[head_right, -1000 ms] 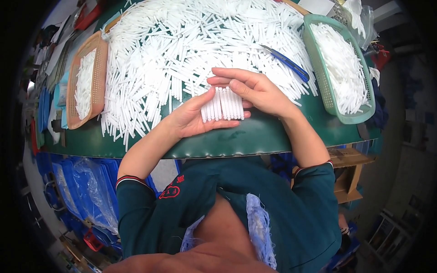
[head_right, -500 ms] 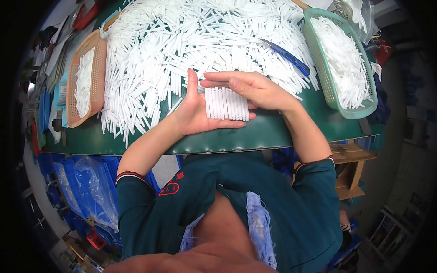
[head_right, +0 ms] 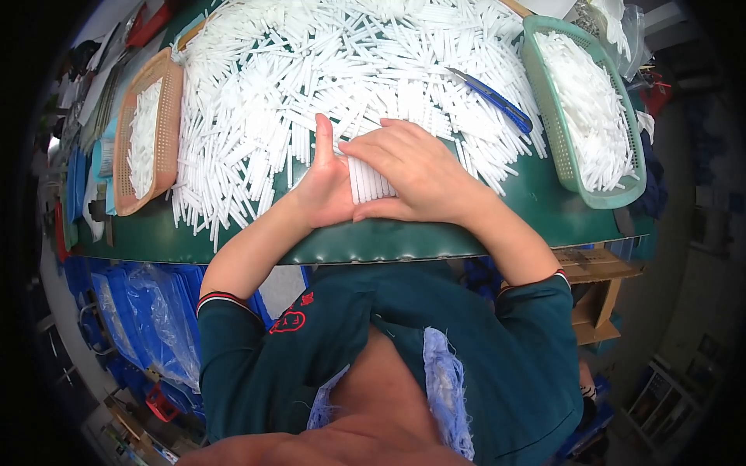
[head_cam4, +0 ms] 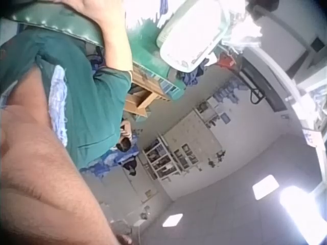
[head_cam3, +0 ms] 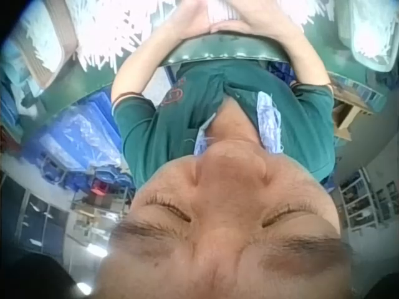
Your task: The person sorts and counts white plastic or metal strips by hand, taking them from a central pile and organizing them into stacks or containers, including a sorting basket, a blue bin, and a cardboard box.
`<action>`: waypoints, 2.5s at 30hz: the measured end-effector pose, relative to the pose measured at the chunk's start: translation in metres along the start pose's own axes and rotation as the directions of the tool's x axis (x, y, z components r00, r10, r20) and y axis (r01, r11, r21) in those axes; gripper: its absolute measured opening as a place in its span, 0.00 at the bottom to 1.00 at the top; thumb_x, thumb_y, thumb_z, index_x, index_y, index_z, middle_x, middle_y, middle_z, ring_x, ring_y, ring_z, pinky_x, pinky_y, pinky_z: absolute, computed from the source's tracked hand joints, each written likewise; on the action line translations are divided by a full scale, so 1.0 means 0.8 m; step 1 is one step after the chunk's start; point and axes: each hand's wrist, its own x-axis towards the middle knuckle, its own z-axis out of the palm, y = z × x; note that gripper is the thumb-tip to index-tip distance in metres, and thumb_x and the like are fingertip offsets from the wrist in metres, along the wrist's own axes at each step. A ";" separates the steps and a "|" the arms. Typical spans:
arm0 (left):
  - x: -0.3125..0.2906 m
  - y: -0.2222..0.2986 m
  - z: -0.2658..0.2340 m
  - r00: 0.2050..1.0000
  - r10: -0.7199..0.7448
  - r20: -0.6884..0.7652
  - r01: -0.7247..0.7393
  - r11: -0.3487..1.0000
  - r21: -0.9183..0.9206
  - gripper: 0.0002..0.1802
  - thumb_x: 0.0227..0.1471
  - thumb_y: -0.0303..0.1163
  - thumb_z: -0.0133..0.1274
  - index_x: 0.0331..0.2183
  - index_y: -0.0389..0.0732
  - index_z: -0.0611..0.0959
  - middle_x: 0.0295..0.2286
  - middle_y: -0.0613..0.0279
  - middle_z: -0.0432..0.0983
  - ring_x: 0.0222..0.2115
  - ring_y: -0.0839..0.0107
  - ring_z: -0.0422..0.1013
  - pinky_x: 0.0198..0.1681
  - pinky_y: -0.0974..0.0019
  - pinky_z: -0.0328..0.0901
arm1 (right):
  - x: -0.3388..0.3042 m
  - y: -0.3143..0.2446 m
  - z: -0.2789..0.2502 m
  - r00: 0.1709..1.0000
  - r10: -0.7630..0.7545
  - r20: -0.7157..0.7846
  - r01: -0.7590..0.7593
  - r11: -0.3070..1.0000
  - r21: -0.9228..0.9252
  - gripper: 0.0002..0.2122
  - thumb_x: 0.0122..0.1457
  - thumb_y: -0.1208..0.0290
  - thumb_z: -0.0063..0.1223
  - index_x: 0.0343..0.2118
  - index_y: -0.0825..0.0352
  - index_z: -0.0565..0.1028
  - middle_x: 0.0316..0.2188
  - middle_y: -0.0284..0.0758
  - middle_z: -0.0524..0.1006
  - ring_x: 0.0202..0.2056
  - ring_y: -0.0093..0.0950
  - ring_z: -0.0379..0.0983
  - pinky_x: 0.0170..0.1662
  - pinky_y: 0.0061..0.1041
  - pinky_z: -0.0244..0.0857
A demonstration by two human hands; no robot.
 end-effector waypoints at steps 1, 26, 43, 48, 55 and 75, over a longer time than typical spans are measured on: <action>-0.001 0.001 0.000 1.000 -0.007 -0.007 0.007 1.000 0.001 0.60 0.34 0.78 0.17 0.57 0.39 0.50 0.55 0.50 0.50 0.56 0.57 0.50 0.57 0.53 0.48 | -0.001 0.002 0.000 1.000 -0.011 0.002 0.011 1.000 -0.014 0.39 0.36 0.51 0.62 0.51 0.68 0.61 0.46 0.40 0.69 0.48 0.38 0.65 0.54 0.39 0.53; -0.007 0.016 -0.014 0.991 0.014 0.132 0.009 0.985 -0.171 0.61 0.34 0.78 0.15 0.56 0.35 0.52 0.52 0.48 0.55 0.54 0.56 0.55 0.55 0.55 0.52 | -0.001 0.013 -0.016 0.998 0.057 -0.023 -0.056 0.998 0.036 0.39 0.31 0.54 0.66 0.48 0.68 0.64 0.46 0.40 0.68 0.48 0.40 0.63 0.52 0.36 0.55; -0.008 0.020 0.000 0.989 0.073 0.132 -0.059 0.993 -0.101 0.67 0.29 0.80 0.16 0.55 0.30 0.51 0.52 0.39 0.53 0.54 0.52 0.53 0.55 0.54 0.51 | -0.002 0.020 -0.033 0.994 0.109 0.003 -0.109 0.994 0.000 0.35 0.33 0.55 0.65 0.46 0.65 0.66 0.50 0.39 0.64 0.51 0.39 0.60 0.51 0.33 0.54; -0.008 0.020 -0.002 0.986 0.076 0.145 -0.062 0.993 -0.103 0.67 0.29 0.80 0.16 0.55 0.30 0.51 0.52 0.39 0.52 0.54 0.52 0.52 0.55 0.53 0.50 | -0.002 0.021 -0.031 0.993 0.114 0.003 -0.114 0.993 0.010 0.35 0.33 0.54 0.64 0.46 0.65 0.67 0.50 0.39 0.64 0.50 0.39 0.60 0.51 0.34 0.54; -0.008 0.019 -0.001 0.989 0.075 0.126 -0.060 0.991 -0.120 0.65 0.30 0.80 0.17 0.55 0.30 0.51 0.52 0.40 0.52 0.55 0.52 0.52 0.55 0.52 0.51 | -0.001 0.018 -0.032 0.997 0.079 -0.012 -0.079 0.997 0.017 0.36 0.33 0.54 0.65 0.46 0.66 0.66 0.50 0.40 0.64 0.50 0.39 0.61 0.50 0.33 0.55; -0.008 0.013 -0.005 0.997 0.014 0.070 -0.012 1.000 -0.021 0.64 0.32 0.79 0.15 0.54 0.31 0.55 0.50 0.45 0.59 0.52 0.59 0.59 0.55 0.57 0.54 | -0.003 0.017 -0.016 0.974 0.217 -0.063 -0.207 0.969 0.135 0.14 0.44 0.66 0.56 0.35 0.62 0.70 0.46 0.33 0.69 0.42 0.34 0.66 0.42 0.28 0.62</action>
